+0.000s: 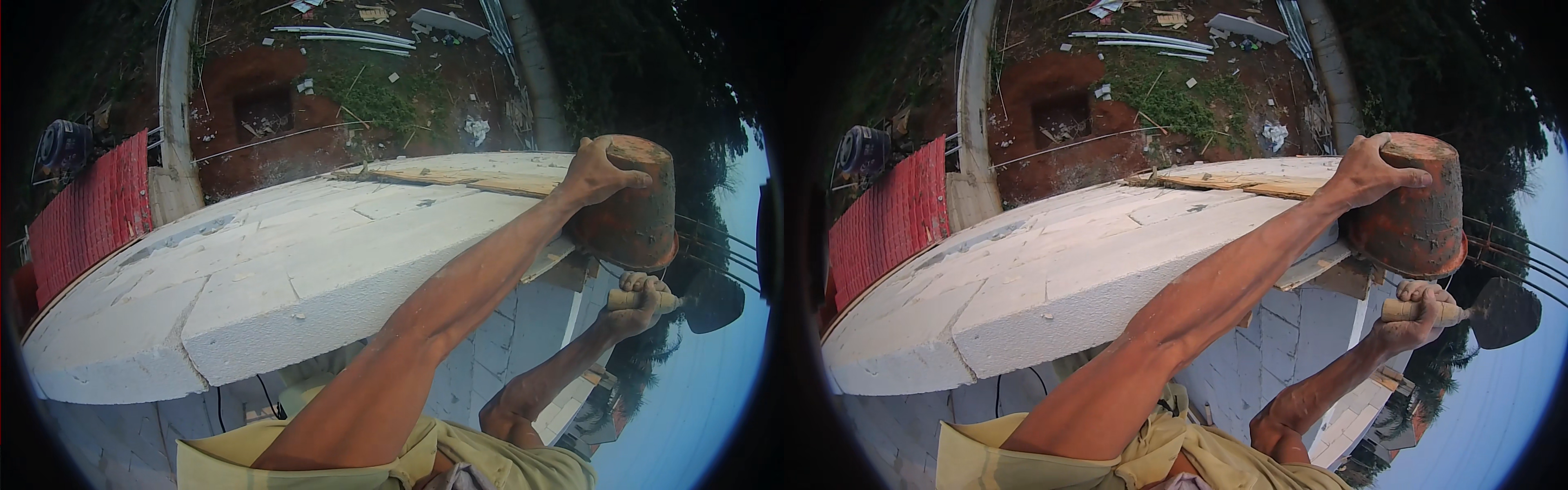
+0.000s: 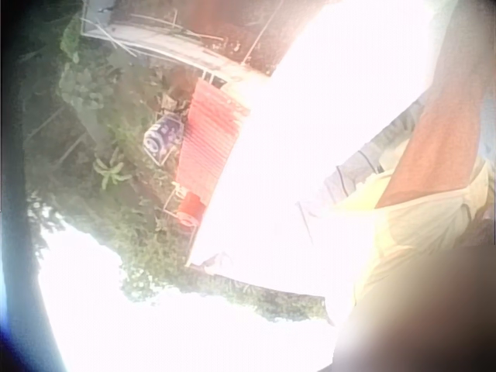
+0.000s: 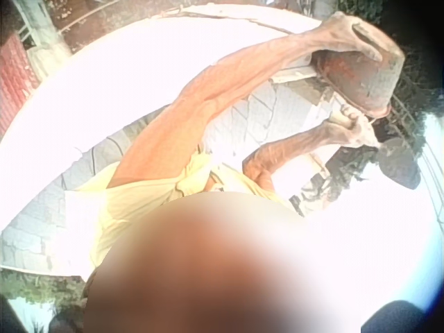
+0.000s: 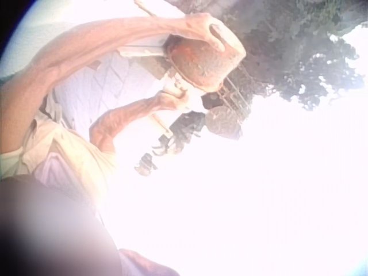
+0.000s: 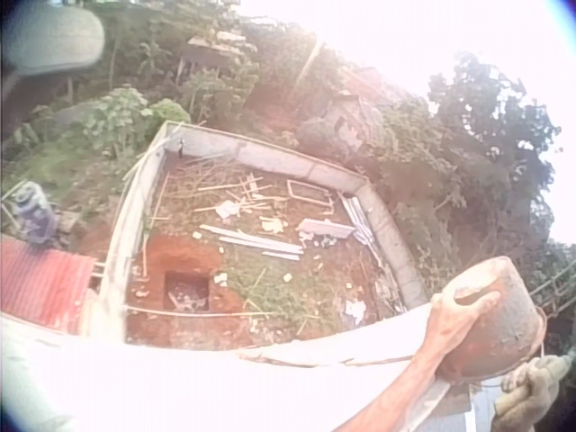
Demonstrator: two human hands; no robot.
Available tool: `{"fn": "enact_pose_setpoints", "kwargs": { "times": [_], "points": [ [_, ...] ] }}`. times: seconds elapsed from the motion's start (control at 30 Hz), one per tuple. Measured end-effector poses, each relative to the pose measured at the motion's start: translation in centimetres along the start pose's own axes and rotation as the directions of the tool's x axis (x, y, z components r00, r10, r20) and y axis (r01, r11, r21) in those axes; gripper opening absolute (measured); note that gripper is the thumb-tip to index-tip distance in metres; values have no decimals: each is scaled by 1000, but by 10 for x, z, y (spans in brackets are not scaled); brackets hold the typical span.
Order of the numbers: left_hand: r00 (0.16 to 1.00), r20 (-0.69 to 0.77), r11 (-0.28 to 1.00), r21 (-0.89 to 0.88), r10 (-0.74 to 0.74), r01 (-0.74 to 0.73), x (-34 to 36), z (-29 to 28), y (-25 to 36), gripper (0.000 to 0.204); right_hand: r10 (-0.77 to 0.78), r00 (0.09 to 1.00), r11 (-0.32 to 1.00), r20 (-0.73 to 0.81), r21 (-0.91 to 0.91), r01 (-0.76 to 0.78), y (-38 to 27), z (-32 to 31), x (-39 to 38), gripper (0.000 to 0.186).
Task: The person applies cement mixture to a corner and gaps between building blocks on a wall under construction using a trowel, taking mixture from a small bucket and smoothing it into place.
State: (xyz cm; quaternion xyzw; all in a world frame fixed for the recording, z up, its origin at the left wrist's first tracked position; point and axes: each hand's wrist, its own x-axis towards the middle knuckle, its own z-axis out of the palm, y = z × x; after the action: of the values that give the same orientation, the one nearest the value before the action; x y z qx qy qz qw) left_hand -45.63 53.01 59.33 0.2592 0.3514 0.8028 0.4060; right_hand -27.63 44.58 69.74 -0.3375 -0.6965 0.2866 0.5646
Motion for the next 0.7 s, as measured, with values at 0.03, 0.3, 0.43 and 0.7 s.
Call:
{"fn": "enact_pose_setpoints", "kwargs": {
  "times": [0.03,0.3,0.43,0.7],
  "points": [
    [1000,8,998,-54,-19,20,1,0,0,85,-16,999,1000,-45,-3,16,0,0,1,11],
    [1000,9,998,-65,23,-23,1,0,0,83,-19,1000,1000,19,19,18,1,-1,4,11],
    [1000,-5,996,-86,22,-22,1,1,1,82,-19,1000,999,9,48,19,-1,0,5,11],
    [999,44,995,-96,7,-3,0,-5,8,81,-11,1000,1000,-16,26,11,-6,6,1,11]
  ]
}}
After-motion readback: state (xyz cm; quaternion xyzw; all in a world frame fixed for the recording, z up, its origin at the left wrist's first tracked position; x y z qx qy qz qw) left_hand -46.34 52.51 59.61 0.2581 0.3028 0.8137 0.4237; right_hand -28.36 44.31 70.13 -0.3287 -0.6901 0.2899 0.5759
